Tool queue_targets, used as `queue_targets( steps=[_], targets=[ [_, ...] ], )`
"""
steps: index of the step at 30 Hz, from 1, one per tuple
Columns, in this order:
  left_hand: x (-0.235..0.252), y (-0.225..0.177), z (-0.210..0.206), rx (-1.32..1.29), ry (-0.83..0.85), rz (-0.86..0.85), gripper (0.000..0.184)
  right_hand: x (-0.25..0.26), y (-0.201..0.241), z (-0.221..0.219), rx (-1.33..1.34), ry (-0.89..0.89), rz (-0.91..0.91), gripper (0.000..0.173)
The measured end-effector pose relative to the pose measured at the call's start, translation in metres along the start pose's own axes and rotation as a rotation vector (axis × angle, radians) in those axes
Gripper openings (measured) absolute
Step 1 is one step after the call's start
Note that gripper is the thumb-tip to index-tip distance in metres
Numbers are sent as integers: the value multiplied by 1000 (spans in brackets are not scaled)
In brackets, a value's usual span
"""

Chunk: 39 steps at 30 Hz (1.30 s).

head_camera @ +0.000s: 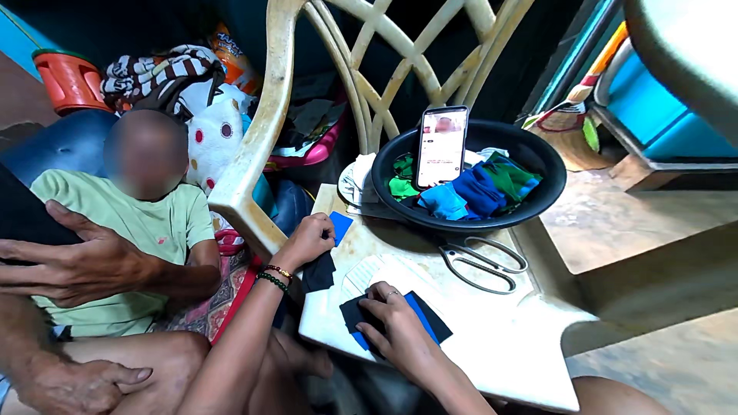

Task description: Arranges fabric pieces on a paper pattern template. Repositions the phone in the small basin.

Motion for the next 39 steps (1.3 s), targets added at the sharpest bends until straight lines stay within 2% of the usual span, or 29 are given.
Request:
queue_targets(
  steps=[7,12,18,23,27,29,31,33,39],
  targets=[
    [2,1,4,-58,-11,46,8,1,1,2,8,24,-19,24],
    [2,1,2,-76,-97,96,8,1,0,1,16,24,-14,24],
    [-2,4,-8,5,-146,-74,13,1,0,1,13,23,-12,24],
    [-3,7,-7,-6,-116,-81,17,1,6,7,17,76,-39,26],
    [-2,4,-3,-37,-85,-60,24,16,13,15,-37,-62,73,19],
    [-2,4,-2,-63,-81,-34,21,38,11,13,-83,-2,61,20],
    [-2,4,0,-87,-58,-2,18,65,7,10,-135,167,-31,28],
    [-2,2,3,-94,-22,28,20,88,3,6,-188,264,-84,32],
    [-1,3,3,-85,24,30,18,111,-13,-2,-232,368,-142,33]
  ],
)
Point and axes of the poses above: each hand's wrist, its own x-axis towards the middle knuckle, its own z-axis out of the back of the hand, y = z × x, the point moved 3 cm from there along x, towards the middle knuckle, and after that the axes turned 4 degrees about -y, right-handed, at the moved point
